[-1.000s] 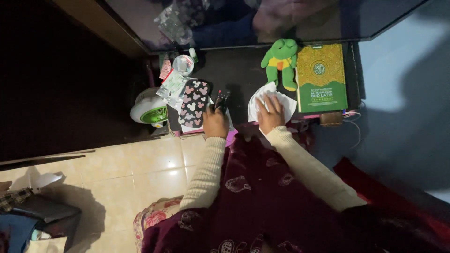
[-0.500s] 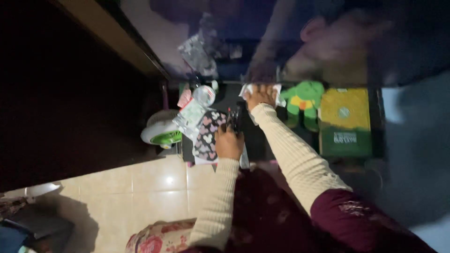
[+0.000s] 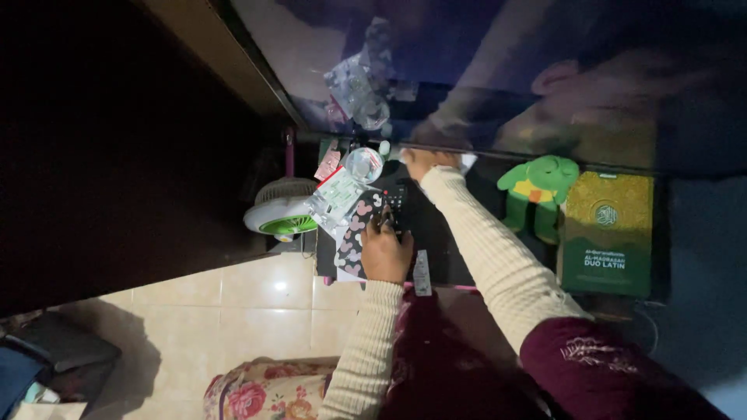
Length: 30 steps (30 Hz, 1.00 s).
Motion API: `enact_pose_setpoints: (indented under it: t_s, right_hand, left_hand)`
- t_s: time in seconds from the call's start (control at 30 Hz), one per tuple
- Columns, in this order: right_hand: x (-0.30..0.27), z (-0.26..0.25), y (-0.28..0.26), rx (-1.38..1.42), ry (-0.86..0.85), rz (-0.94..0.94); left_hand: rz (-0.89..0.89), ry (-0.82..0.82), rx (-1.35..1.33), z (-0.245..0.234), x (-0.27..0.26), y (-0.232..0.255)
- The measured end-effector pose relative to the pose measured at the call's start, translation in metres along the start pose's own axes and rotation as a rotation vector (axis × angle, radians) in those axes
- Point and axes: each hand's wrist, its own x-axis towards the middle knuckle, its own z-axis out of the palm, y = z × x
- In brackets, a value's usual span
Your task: Cleaning the television screen and surrounding objects on a shelf with a cloth.
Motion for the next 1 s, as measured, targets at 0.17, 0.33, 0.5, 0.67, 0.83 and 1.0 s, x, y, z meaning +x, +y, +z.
enact_pose_setpoints:
  t_s: [0.17, 0.33, 0.5, 0.67, 0.83, 1.0]
  right_hand:
    - [-0.056, 0.025, 0.035, -0.152, 0.103, -0.507]
    - [-0.114, 0.035, 0.073, -0.083, 0.262, -0.357]
    - [-0.152, 0.106, 0.124, -0.047, 0.326, -0.256]
    - [-0.231, 0.129, 0.180, 0.016, 0.204, -0.466]
    - [-0.264, 0.139, 0.222, 0.262, 0.242, -0.573]
    - [-0.274, 0.129, 0.217, 0.463, 0.477, -0.587]
  left_hand:
    - [-0.035, -0.033, -0.013, -0.012, 0.003, 0.007]
    - [0.022, -0.041, 0.003, 0.027, 0.019, 0.014]
    - [0.191, 0.035, 0.070, 0.070, 0.039, 0.022]
    - [0.175, -0.087, 0.109, 0.106, 0.037, 0.046]
    - [0.218, -0.166, 0.135, 0.135, 0.017, 0.073]
    - [0.237, -0.183, -0.030, 0.101, -0.005, 0.097]
